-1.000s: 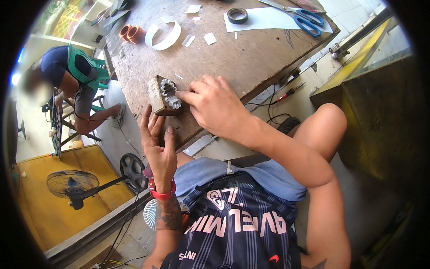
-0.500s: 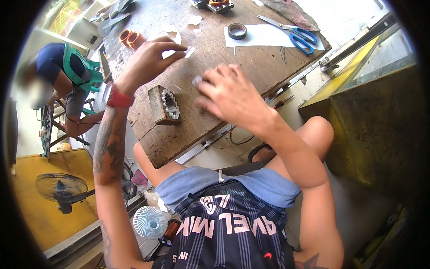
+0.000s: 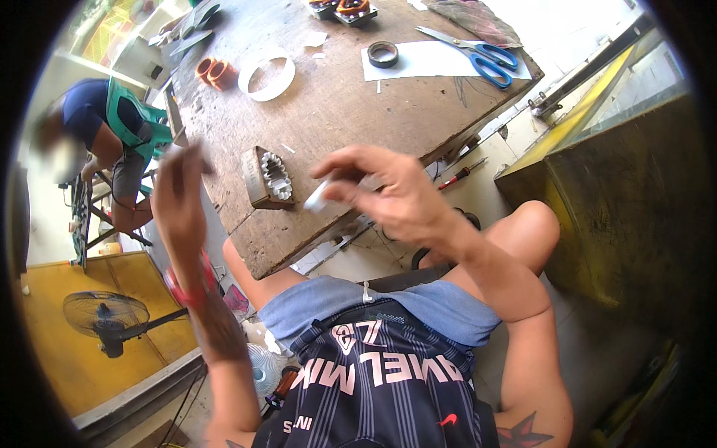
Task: The person assembles a small electrical component by hand, placing copper rings onto a metal core, inserting a white plastic piece, and manipulating wires. The person handles the component repeatedly, adjusting and inspecting it throughout the clip.
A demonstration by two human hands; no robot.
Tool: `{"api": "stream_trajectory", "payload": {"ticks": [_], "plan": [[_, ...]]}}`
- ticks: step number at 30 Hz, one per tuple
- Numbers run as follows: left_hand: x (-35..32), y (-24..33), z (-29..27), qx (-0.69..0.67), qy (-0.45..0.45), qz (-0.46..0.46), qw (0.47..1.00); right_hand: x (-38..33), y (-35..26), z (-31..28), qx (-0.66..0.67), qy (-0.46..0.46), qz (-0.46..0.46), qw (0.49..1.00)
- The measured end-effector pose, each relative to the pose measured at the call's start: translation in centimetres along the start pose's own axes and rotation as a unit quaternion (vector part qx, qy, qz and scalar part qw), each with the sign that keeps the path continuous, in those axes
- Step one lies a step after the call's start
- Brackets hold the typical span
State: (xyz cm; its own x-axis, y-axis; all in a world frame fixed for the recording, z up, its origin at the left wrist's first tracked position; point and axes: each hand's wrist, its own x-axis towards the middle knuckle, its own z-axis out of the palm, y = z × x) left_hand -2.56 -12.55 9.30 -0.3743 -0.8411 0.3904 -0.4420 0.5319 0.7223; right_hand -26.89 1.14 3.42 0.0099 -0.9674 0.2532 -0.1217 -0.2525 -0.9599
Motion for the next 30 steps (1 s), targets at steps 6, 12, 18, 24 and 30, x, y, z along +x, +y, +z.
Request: {"api": "stream_trajectory", "payload": {"ticks": [6,12,18,24,30], "plan": [[-15.0,1.1,4.1,-0.307,0.058,-0.169,0.935,-0.3,-0.2,5.6,0.062,-0.025,0.042,0.997],[-16.0,0.3,3.1,-0.302,0.028,-0.17,0.938,-1.1,-0.1,6.3,0.075,-0.046,0.079,0.993],[-11.1,-4.2,1.4,-0.144,0.12,-0.154,0.97,1.2,2.7,2.6,-0.274,0.099,-0.107,0.951],[-7.2,-8.1,2.9,-0.145,0.019,-0.099,0.984,1.6,6.3,1.0,-0.422,0.133,-0.112,0.89],[-6.8,-8.5,4.1,-0.084,0.022,-0.062,0.994,1.4,6.3,1.2,-0.424,0.131,-0.124,0.887]]}}
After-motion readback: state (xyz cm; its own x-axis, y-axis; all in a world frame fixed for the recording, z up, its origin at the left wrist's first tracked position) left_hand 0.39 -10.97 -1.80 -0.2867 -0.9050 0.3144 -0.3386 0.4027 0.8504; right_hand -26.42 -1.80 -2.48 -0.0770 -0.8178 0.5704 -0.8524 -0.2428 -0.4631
